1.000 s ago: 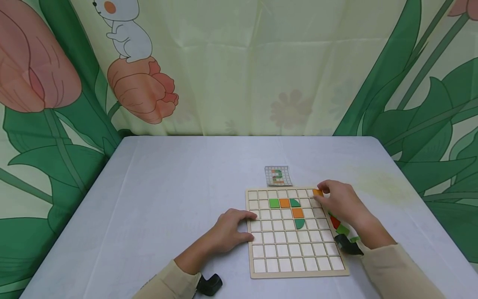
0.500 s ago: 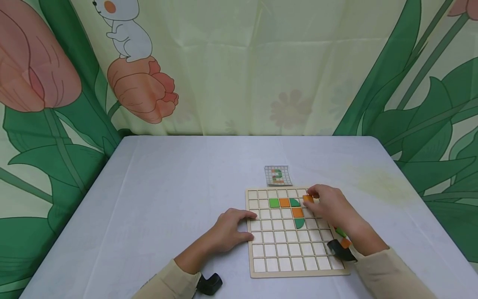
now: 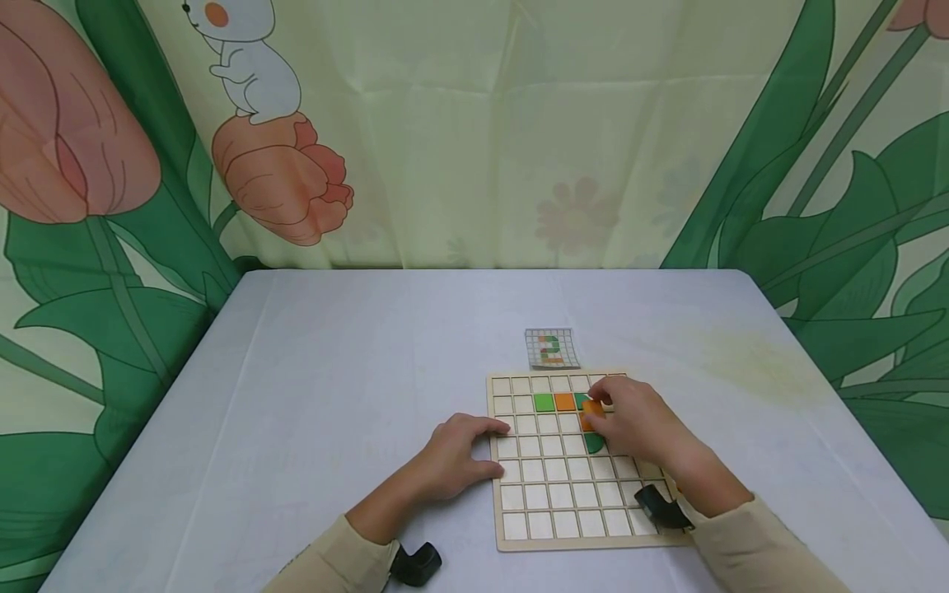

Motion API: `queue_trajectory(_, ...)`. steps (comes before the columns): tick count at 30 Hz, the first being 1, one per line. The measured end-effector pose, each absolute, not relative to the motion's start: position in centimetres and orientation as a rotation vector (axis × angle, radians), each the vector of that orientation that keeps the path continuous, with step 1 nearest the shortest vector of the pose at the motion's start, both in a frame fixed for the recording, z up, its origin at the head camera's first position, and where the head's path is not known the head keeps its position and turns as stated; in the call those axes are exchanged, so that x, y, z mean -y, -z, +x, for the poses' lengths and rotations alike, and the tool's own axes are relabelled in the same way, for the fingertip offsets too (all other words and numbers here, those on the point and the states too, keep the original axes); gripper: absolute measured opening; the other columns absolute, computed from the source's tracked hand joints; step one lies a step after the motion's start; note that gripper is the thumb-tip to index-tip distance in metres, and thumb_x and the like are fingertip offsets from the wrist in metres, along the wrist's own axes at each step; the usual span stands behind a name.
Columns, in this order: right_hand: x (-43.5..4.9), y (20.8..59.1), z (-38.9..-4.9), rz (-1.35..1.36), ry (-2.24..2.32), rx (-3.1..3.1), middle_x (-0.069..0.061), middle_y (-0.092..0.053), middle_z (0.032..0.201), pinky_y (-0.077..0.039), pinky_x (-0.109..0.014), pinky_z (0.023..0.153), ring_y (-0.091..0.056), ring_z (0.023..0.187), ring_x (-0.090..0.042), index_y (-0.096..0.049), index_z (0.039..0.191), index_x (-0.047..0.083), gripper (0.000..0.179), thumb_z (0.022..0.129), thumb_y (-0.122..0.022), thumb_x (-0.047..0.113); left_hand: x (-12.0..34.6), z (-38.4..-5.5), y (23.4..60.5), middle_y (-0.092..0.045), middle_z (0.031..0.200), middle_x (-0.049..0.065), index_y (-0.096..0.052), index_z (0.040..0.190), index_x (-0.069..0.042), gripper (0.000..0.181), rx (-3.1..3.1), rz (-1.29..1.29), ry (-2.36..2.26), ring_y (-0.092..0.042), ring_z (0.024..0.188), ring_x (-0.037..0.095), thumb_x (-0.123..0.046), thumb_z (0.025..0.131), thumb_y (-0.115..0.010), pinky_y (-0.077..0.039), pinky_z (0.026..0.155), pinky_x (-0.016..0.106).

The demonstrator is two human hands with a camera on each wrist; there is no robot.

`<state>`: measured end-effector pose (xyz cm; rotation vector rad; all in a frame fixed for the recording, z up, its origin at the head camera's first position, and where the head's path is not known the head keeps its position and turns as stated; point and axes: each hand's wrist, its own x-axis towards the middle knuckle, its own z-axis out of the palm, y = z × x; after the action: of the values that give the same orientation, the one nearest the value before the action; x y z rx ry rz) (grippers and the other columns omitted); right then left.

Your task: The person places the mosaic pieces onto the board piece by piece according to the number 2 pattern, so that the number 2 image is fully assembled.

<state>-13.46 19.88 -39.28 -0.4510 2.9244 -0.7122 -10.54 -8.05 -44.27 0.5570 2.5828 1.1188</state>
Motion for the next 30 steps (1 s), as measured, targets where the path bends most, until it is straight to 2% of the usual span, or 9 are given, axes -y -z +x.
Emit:
queue_trajectory(10, -18.6, 39.6, -13.0, -0.523, 0.628, -2.934, -0.005, -0.065, 0.097, -0.051, -0.045, 0.083, -0.06, 0.089, -0.024, -0.068, 0.102, 0.001, 0.023, 0.088, -0.076, 0.017, 8.0, -10.5, 44.4, -0.06, 0.131, -0.001, -0.065, 0.132, -0.017, 0.05, -2.582, 0.55, -1.125, -0.047, 0.127, 0.024, -0.021, 0.085, -0.081, -0.038, 0.105, 0.048)
queue_trajectory(20, -18.2, 40.1, -12.6, -0.618, 0.663, -2.941, -0.001, -0.063, 0.093, -0.049, -0.042, 0.081, -0.056, 0.085, -0.019, -0.067, 0.099, 0.003, 0.018, 0.086, -0.072, 0.013, 8.0, -10.5, 44.4, -0.06, 0.131, 0.0, -0.065, 0.131, -0.017, 0.049, -2.591, 0.551, -1.122, -0.047, 0.127, 0.024, -0.02, 0.085, -0.081, -0.038, 0.104, 0.048)
queue_trajectory(30, -18.1, 40.5, -12.4, -0.651, 0.652, -2.945, 0.003, -0.061, 0.088, -0.049, -0.04, 0.078, -0.054, 0.082, -0.017, -0.067, 0.096, 0.006, 0.016, 0.085, -0.075, 0.015, 8.2, -10.4, 44.3, -0.06, 0.131, 0.001, -0.065, 0.131, -0.016, 0.048, -2.591, 0.605, -1.121, -0.047, 0.129, 0.026, -0.02, 0.086, -0.08, -0.033, 0.107, 0.053)
